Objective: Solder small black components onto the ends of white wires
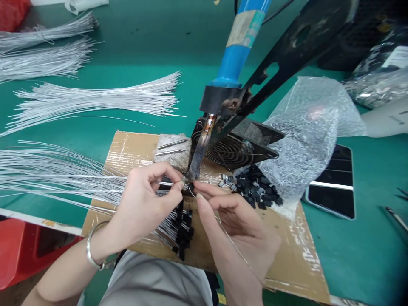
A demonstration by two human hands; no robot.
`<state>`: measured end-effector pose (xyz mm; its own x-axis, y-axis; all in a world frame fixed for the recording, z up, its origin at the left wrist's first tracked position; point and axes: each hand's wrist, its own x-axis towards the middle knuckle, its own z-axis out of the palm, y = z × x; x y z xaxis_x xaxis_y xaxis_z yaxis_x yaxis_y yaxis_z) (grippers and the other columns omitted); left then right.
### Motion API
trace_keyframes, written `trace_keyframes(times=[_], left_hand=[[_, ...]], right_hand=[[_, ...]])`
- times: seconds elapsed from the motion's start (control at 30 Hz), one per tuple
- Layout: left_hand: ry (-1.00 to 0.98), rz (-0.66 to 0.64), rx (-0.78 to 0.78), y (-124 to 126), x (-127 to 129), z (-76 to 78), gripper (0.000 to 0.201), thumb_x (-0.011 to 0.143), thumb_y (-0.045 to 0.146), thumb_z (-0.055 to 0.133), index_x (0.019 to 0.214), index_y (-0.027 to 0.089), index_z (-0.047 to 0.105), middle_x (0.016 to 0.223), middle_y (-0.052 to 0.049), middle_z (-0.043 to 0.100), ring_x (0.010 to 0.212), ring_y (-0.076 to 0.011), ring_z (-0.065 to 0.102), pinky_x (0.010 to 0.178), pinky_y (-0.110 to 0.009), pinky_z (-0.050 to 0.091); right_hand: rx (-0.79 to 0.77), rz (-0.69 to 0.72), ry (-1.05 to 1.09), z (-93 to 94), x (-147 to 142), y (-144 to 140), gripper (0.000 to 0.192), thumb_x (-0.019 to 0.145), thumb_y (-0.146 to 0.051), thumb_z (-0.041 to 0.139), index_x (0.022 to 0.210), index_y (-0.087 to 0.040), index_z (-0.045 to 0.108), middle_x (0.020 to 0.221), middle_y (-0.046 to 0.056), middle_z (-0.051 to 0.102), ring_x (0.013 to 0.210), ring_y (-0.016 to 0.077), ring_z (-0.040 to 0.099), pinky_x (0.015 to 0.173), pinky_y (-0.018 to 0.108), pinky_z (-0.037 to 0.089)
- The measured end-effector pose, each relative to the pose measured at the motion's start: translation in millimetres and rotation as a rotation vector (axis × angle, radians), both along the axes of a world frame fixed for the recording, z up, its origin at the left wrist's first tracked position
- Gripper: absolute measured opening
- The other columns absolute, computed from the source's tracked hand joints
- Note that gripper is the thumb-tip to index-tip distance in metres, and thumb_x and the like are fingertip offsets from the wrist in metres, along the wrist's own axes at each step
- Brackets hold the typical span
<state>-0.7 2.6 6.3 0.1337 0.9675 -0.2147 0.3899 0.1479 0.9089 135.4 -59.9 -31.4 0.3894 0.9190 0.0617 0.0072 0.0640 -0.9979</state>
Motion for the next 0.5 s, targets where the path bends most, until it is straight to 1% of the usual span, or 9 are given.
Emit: trace_keyframes(times=[0.17, 0.27, 0.37, 0.5], left_hand=[[0.002, 0.005, -0.011, 1.0, -0.1, -0.1, 0.006, 0.077, 0.019, 0.065, 0.073, 0.018, 0.069, 0.081, -0.005, 0.076, 0.082, -0.0225, 0.072, 0.070, -0.032, 0.051], [0.001, 0.007, -0.009, 1.0, -0.3, -0.5, 0.005, 0.077, 0.019, 0.066, 0.074, 0.018, 0.069, 0.081, -0.005, 0.076, 0.083, -0.0225, 0.072, 0.071, -0.032, 0.051], [-0.001, 0.004, -0.001, 0.4, -0.1, 0.3, 0.006, 0.078, 0.019, 0.065, 0.073, 0.018, 0.069, 0.080, -0.005, 0.076, 0.080, -0.0217, 0.071, 0.069, -0.031, 0.050], [0.004, 0.008, 0.001, 0.4, 0.1, 1.3, 0.006, 0.077, 0.019, 0.065, 0.074, 0.017, 0.070, 0.080, -0.005, 0.076, 0.078, -0.0210, 0.071, 0.067, -0.030, 0.049]], right_hand=[[-0.011, 0.003, 0.022, 0.9, 0.0, -0.3, 0.019, 0.091, -0.017, 0.076, 0.075, -0.022, 0.068, 0.106, 0.006, 0.084, 0.094, 0.0191, 0.082, 0.083, 0.027, 0.067], [-0.023, -0.001, 0.022, 0.6, 0.0, -0.3, 0.019, 0.091, -0.018, 0.077, 0.075, -0.022, 0.068, 0.106, 0.007, 0.084, 0.095, 0.0207, 0.082, 0.084, 0.030, 0.067], [-0.024, -0.005, 0.006, 0.6, -0.4, -0.4, 0.019, 0.091, -0.018, 0.077, 0.075, -0.022, 0.068, 0.106, 0.007, 0.084, 0.095, 0.0208, 0.082, 0.086, 0.030, 0.067], [-0.025, -0.009, 0.015, 0.6, -0.5, -1.0, 0.019, 0.091, -0.017, 0.077, 0.075, -0.022, 0.069, 0.106, 0.006, 0.084, 0.095, 0.0196, 0.081, 0.086, 0.028, 0.066]])
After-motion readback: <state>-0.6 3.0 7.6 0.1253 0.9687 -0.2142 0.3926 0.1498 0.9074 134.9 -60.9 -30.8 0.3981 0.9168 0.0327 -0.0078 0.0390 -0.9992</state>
